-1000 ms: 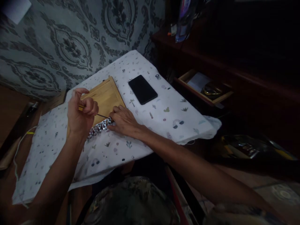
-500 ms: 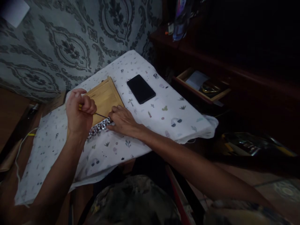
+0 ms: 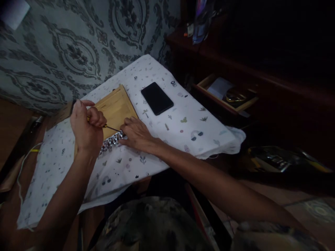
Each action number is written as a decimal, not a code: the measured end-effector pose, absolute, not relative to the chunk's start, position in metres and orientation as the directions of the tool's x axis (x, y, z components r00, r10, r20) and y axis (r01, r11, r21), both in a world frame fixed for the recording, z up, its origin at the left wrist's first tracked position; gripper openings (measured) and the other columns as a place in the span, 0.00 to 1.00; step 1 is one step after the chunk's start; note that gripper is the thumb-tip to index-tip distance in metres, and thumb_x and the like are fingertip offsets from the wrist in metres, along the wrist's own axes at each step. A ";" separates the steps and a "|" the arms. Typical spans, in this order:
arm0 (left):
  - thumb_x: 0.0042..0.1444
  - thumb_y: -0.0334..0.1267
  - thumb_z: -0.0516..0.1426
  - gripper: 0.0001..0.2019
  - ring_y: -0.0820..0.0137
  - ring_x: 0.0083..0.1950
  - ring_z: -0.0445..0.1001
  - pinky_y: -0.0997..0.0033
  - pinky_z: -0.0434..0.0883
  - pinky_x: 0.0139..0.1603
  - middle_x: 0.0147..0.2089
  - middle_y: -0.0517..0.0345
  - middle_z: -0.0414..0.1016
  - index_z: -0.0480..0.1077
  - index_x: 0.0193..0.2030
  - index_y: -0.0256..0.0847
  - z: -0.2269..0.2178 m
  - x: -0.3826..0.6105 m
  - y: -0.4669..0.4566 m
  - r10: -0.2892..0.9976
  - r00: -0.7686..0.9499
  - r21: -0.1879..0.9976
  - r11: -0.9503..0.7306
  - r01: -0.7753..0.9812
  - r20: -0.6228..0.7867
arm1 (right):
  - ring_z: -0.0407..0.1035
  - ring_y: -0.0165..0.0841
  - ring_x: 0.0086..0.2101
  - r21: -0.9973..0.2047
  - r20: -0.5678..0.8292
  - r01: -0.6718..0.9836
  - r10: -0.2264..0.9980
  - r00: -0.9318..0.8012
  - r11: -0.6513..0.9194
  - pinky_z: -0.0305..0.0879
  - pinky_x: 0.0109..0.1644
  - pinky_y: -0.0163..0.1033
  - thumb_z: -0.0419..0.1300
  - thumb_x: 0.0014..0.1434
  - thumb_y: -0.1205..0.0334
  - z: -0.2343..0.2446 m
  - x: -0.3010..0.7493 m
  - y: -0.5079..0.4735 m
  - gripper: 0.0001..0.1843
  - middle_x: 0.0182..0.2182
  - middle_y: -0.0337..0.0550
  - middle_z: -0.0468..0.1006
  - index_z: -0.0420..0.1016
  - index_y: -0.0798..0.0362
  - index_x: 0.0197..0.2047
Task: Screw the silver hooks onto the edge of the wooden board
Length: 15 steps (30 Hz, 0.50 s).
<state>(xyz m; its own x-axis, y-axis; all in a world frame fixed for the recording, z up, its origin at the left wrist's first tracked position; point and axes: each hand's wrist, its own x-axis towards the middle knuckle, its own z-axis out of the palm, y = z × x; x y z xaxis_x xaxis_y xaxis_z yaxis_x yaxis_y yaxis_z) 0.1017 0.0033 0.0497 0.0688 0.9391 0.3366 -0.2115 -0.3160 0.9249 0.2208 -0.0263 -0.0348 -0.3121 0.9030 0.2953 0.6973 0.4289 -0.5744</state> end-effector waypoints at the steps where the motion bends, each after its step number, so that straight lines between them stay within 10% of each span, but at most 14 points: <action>1: 0.68 0.48 0.57 0.17 0.80 0.16 0.44 0.78 0.49 0.18 0.16 0.73 0.46 0.68 0.31 0.41 0.050 0.102 0.005 0.940 0.087 0.928 -0.305 -0.217 0.329 | 0.64 0.43 0.48 -0.577 0.288 0.696 0.904 -0.317 0.428 0.59 0.53 0.44 0.67 0.62 0.52 -0.034 0.221 -0.027 0.19 0.45 0.51 0.74 0.81 0.58 0.50; 15: 0.68 0.46 0.58 0.17 0.81 0.15 0.40 0.80 0.49 0.18 0.14 0.73 0.43 0.66 0.29 0.40 0.058 0.096 -0.005 0.919 0.058 0.906 -0.372 -0.201 0.390 | 0.64 0.42 0.47 -0.601 0.294 0.678 0.906 -0.306 0.424 0.60 0.52 0.45 0.68 0.61 0.54 -0.034 0.220 -0.027 0.17 0.44 0.51 0.74 0.81 0.57 0.48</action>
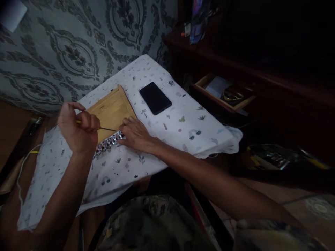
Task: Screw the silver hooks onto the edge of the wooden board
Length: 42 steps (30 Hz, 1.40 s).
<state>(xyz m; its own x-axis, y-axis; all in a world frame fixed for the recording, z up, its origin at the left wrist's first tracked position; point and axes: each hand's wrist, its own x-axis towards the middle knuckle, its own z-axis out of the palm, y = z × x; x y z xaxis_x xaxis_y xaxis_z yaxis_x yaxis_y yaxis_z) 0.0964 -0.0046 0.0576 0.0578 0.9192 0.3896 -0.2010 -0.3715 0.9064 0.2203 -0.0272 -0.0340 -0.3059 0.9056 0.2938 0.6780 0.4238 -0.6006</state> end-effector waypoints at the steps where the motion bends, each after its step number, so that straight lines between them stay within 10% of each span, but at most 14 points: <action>1: 0.68 0.46 0.58 0.17 0.81 0.15 0.40 0.80 0.49 0.18 0.15 0.73 0.44 0.67 0.29 0.40 0.058 0.096 -0.008 0.910 0.068 0.900 -0.390 -0.196 0.409 | 0.64 0.42 0.47 -0.601 0.301 0.675 0.904 -0.304 0.428 0.60 0.52 0.45 0.68 0.61 0.54 -0.034 0.220 -0.027 0.16 0.44 0.50 0.74 0.81 0.57 0.48; 42: 0.66 0.48 0.59 0.18 0.82 0.13 0.37 0.80 0.51 0.16 0.14 0.74 0.40 0.66 0.28 0.41 0.056 0.084 0.003 0.916 0.324 0.962 -0.172 -0.212 0.235 | 0.64 0.42 0.47 -0.595 0.268 0.689 0.910 -0.316 0.414 0.59 0.51 0.44 0.65 0.63 0.52 -0.034 0.221 -0.026 0.17 0.44 0.50 0.74 0.81 0.57 0.48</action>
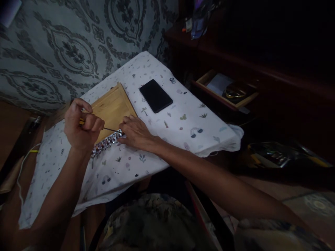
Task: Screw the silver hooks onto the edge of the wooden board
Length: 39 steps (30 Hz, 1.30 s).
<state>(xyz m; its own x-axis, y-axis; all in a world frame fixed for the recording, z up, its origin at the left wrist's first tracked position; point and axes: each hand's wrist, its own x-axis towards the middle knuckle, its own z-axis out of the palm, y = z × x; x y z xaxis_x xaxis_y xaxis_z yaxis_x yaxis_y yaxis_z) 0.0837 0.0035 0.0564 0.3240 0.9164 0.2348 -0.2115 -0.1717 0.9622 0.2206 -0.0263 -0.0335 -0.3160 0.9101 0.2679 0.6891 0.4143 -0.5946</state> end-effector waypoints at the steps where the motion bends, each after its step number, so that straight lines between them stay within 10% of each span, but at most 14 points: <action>1: 0.66 0.48 0.60 0.18 0.82 0.13 0.36 0.80 0.50 0.16 0.14 0.74 0.40 0.66 0.28 0.41 0.057 0.084 0.005 0.912 0.336 0.963 -0.169 -0.210 0.233 | 0.64 0.42 0.47 -0.593 0.268 0.691 0.910 -0.315 0.414 0.59 0.51 0.45 0.65 0.63 0.52 -0.033 0.220 -0.026 0.17 0.44 0.50 0.74 0.81 0.57 0.48; 16: 0.61 0.34 0.61 0.08 0.83 0.12 0.40 0.81 0.53 0.17 0.15 0.76 0.41 0.69 0.31 0.40 0.065 0.081 0.012 0.899 0.426 0.988 -0.039 -0.149 0.100 | 0.64 0.42 0.47 -0.601 0.243 0.694 0.917 -0.316 0.398 0.59 0.52 0.43 0.66 0.63 0.53 -0.030 0.221 -0.028 0.17 0.45 0.50 0.73 0.81 0.57 0.48; 24: 0.57 0.54 0.65 0.17 0.70 0.27 0.72 0.71 0.72 0.31 0.27 0.58 0.73 0.73 0.38 0.42 0.065 0.074 0.023 0.848 0.467 0.938 -0.332 0.096 0.253 | 0.64 0.42 0.47 -0.593 0.277 0.686 0.907 -0.318 0.422 0.59 0.51 0.45 0.67 0.62 0.52 -0.033 0.221 -0.026 0.18 0.44 0.50 0.74 0.81 0.57 0.47; 39: 0.63 0.55 0.60 0.19 0.80 0.14 0.36 0.77 0.44 0.16 0.15 0.74 0.40 0.70 0.31 0.42 0.053 0.100 0.015 0.866 0.421 0.963 -0.230 -0.141 0.269 | 0.64 0.39 0.44 -0.586 0.285 0.690 0.905 -0.315 0.425 0.58 0.48 0.43 0.67 0.62 0.53 -0.030 0.222 -0.029 0.16 0.42 0.48 0.73 0.81 0.57 0.45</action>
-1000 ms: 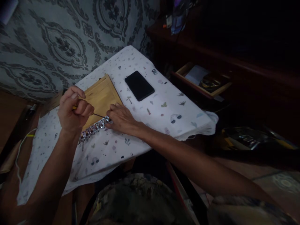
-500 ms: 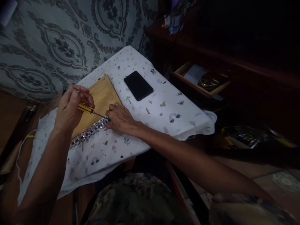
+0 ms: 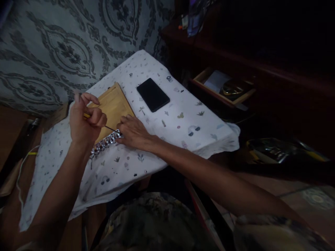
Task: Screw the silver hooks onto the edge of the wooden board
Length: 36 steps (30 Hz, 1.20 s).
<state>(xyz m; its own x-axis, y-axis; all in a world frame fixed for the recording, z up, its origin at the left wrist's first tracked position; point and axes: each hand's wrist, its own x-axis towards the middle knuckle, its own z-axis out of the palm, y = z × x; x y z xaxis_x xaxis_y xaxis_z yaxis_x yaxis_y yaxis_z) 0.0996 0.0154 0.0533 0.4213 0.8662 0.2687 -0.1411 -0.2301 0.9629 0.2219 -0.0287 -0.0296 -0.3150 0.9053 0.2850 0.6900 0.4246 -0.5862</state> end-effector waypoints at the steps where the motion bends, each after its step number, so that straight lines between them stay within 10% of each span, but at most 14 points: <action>1: 0.63 0.54 0.60 0.18 0.81 0.14 0.36 0.78 0.44 0.16 0.15 0.75 0.39 0.69 0.31 0.42 0.054 0.099 0.017 0.857 0.446 0.966 -0.219 -0.138 0.258 | 0.64 0.39 0.44 -0.585 0.285 0.691 0.906 -0.314 0.424 0.58 0.48 0.42 0.67 0.62 0.53 -0.029 0.222 -0.029 0.16 0.42 0.48 0.73 0.81 0.57 0.45; 8: 0.59 0.50 0.64 0.16 0.81 0.14 0.42 0.79 0.50 0.17 0.15 0.75 0.44 0.69 0.31 0.41 0.057 0.093 0.015 0.819 0.525 0.971 -0.231 -0.066 0.231 | 0.63 0.40 0.45 -0.584 0.292 0.690 0.904 -0.312 0.427 0.57 0.48 0.43 0.67 0.62 0.52 -0.033 0.221 -0.026 0.17 0.43 0.49 0.74 0.81 0.56 0.47; 13: 0.57 0.54 0.66 0.18 0.75 0.21 0.64 0.74 0.66 0.25 0.20 0.66 0.65 0.69 0.34 0.42 0.054 0.096 0.012 0.874 0.228 0.898 -0.440 -0.001 0.429 | 0.64 0.41 0.46 -0.583 0.303 0.689 0.902 -0.308 0.431 0.58 0.50 0.43 0.66 0.62 0.52 -0.037 0.221 -0.026 0.17 0.44 0.49 0.74 0.81 0.56 0.48; 21: 0.61 0.55 0.62 0.22 0.81 0.15 0.39 0.79 0.42 0.15 0.14 0.74 0.45 0.66 0.28 0.40 0.051 0.114 0.003 0.909 0.098 0.901 -0.379 -0.210 0.406 | 0.64 0.41 0.45 -0.578 0.286 0.697 0.905 -0.314 0.424 0.58 0.49 0.43 0.66 0.62 0.53 -0.032 0.221 -0.026 0.17 0.44 0.49 0.74 0.80 0.56 0.48; 36: 0.62 0.54 0.62 0.21 0.83 0.13 0.37 0.81 0.45 0.14 0.14 0.75 0.41 0.66 0.27 0.41 0.054 0.102 0.015 0.871 0.394 0.955 -0.247 -0.167 0.294 | 0.63 0.40 0.44 -0.599 0.252 0.691 0.915 -0.316 0.404 0.58 0.48 0.43 0.67 0.62 0.52 -0.025 0.223 -0.029 0.18 0.43 0.49 0.74 0.81 0.58 0.48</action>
